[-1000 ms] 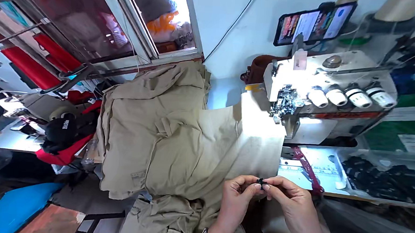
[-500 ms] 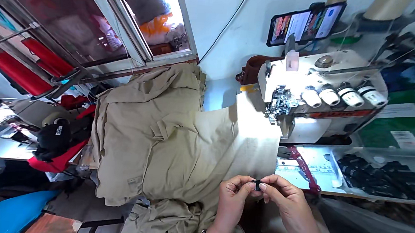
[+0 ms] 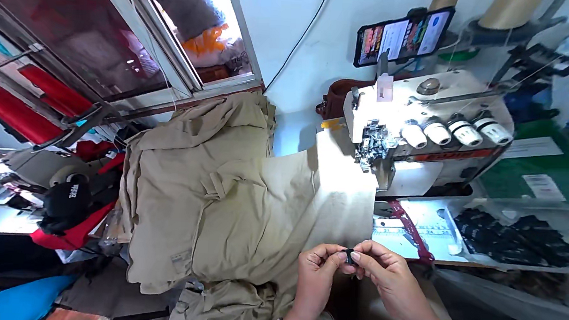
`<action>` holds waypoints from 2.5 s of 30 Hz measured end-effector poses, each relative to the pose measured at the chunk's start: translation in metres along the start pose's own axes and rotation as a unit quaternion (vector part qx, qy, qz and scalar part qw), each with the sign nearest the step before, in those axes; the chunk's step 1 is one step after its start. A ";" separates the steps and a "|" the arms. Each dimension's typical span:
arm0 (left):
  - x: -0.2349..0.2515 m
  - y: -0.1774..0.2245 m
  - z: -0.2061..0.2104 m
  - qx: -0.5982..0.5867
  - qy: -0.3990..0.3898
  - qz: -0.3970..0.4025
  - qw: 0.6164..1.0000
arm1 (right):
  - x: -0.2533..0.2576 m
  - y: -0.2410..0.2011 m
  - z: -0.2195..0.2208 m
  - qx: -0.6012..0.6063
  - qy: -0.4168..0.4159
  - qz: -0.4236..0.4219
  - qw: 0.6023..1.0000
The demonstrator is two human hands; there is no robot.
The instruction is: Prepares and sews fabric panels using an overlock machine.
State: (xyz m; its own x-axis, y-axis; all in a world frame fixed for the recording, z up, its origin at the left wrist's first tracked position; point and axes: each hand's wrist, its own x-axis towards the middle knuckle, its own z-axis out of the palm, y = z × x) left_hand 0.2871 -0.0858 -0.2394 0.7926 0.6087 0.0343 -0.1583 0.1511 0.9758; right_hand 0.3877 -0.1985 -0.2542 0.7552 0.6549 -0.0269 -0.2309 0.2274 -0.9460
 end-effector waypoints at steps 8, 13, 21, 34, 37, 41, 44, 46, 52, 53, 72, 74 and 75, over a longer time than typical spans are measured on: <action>-0.001 -0.007 0.000 0.005 -0.014 0.011 1.000 | -0.005 -0.002 0.000 -0.002 0.014 0.015 1.000; 0.021 0.015 0.018 0.105 -0.040 0.120 0.986 | 0.018 -0.044 -0.008 -0.107 0.041 -0.057 0.992; 0.092 0.038 0.067 0.615 -0.020 0.313 0.723 | 0.099 -0.120 -0.014 -0.032 0.150 0.044 0.987; 0.118 0.086 0.040 0.227 -0.136 0.094 0.960 | 0.112 -0.131 -0.002 -0.066 0.102 0.168 0.978; 0.115 0.082 0.045 0.268 -0.129 0.105 0.949 | 0.114 -0.128 0.003 -0.074 0.126 0.159 0.976; 0.115 0.079 0.044 0.270 -0.130 0.121 0.946 | 0.113 -0.123 0.006 -0.077 0.138 0.139 0.978; 0.116 0.081 0.042 0.243 -0.134 0.105 0.955 | 0.114 -0.121 0.007 -0.088 0.144 0.135 0.976; 0.116 0.082 0.041 0.226 -0.135 0.100 0.959 | 0.114 -0.122 0.006 -0.092 0.138 0.145 0.975; 0.115 0.074 0.044 0.328 -0.145 0.164 0.919 | 0.110 -0.123 0.008 -0.052 0.151 0.165 0.973; 0.114 0.072 0.044 0.344 -0.145 0.171 0.912 | 0.109 -0.123 0.008 -0.050 0.155 0.166 0.973; 0.098 0.079 0.068 0.148 -0.027 0.079 0.985 | 0.070 -0.121 0.001 -0.068 0.050 -0.049 0.995; 0.096 0.077 0.070 0.177 -0.011 0.105 0.979 | 0.070 -0.121 0.001 -0.066 0.053 -0.042 0.995; 0.095 0.075 0.071 0.194 -0.002 0.121 0.973 | 0.071 -0.122 0.001 -0.070 0.058 -0.042 0.995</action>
State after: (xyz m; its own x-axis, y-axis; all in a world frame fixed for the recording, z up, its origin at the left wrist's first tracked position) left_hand 0.3920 -0.0716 -0.1472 0.7618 0.5873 0.2733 -0.1067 -0.3025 0.9472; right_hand 0.4685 -0.1790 -0.1407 0.8354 0.5490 0.0254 -0.0825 0.1710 -0.9818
